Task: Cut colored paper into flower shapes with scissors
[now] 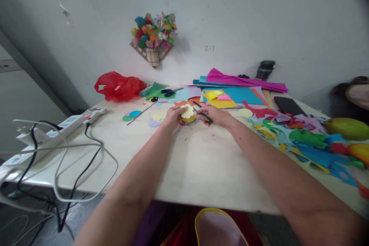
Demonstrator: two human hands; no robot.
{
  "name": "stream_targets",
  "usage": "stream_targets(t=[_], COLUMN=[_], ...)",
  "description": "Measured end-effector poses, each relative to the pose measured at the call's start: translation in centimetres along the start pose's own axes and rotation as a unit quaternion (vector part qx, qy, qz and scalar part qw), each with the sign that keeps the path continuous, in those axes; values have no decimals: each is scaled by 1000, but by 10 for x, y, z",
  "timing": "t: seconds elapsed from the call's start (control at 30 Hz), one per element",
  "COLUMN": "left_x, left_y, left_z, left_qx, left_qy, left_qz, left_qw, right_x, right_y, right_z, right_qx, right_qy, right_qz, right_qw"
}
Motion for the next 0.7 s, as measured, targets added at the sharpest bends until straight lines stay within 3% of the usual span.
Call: stream_targets(t=[0.7], left_x=[-5], left_y=[-1], left_z=[0], left_qx=[2], left_qy=[4], left_qz=[34], left_qw=[999], right_x=[1], right_y=[-5], right_z=[-3], right_qx=[18], right_qy=[2], right_qz=[-1], right_qw=[1000])
Point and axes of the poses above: each hand's wrist, its own y-axis towards the middle knuckle, its own x-axis out of the palm, z = x × y, the point moved 10 cm from there along y, towards the middle knuckle, and after that the axes turned 9 degrees about -y, right-handed, at the moved point
